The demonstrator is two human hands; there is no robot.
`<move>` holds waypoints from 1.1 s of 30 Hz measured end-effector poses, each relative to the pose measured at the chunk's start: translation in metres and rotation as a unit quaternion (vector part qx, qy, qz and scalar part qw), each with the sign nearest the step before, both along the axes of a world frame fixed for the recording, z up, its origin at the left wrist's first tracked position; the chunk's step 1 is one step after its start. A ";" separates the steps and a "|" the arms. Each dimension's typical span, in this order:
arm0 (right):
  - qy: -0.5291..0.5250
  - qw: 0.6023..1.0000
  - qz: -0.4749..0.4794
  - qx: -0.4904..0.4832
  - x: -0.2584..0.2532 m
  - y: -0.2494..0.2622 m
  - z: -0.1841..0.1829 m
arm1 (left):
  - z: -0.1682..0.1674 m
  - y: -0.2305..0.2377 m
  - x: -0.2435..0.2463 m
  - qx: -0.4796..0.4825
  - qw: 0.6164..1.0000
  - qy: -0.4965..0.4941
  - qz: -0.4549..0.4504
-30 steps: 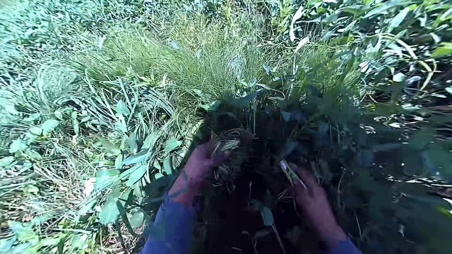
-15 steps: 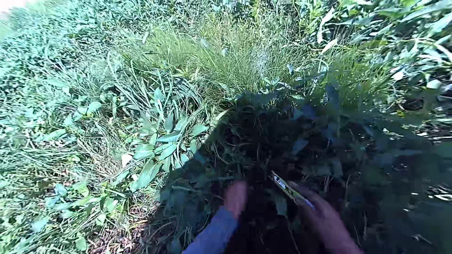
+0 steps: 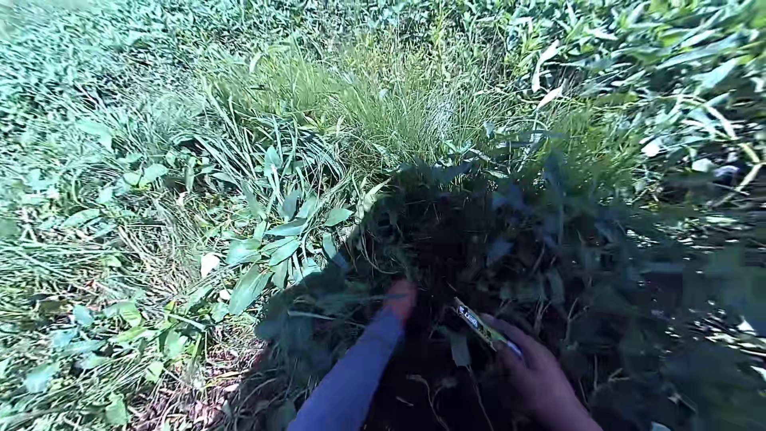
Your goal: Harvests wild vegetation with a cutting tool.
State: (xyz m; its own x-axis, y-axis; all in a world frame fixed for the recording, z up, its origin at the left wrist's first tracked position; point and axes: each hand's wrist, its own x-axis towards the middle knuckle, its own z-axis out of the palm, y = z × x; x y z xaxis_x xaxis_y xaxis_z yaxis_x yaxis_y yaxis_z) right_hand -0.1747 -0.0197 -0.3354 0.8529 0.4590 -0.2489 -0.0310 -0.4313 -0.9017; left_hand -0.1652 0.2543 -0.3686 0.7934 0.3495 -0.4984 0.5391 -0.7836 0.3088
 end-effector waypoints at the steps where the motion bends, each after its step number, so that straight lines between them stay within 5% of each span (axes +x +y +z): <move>1: 0.001 1.000 -0.003 -0.004 0.002 -0.002 -0.001 | 0.002 0.003 -0.005 -0.021 0.999 -0.022 0.021; 6: -0.013 1.000 0.008 -0.015 0.009 -0.010 0.000 | 0.018 0.014 -0.045 0.012 0.999 -0.004 -0.047; 12: -0.025 0.982 0.170 -0.080 0.005 0.040 0.012 | 0.049 0.011 -0.103 -0.030 0.986 0.136 -0.093; 15: -0.057 0.993 0.077 -0.072 -0.015 0.083 0.003 | 0.052 0.009 -0.104 -0.036 0.980 0.173 -0.096; 20: -0.081 0.990 -0.111 -0.032 -0.023 0.087 -0.017 | 0.045 -0.006 -0.063 -0.023 0.996 0.068 -0.046; 26: 0.002 0.998 -0.006 0.059 -0.001 0.030 -0.020 | 0.011 -0.022 -0.038 -0.013 0.998 0.051 -0.045; 30: -0.122 0.985 0.018 -0.117 0.009 -0.006 0.008 | 0.008 -0.014 -0.076 -0.006 0.996 0.077 -0.052; 33: -0.064 0.945 0.110 -0.300 0.008 0.012 0.030 | 0.008 -0.008 -0.101 -0.014 0.994 0.105 -0.022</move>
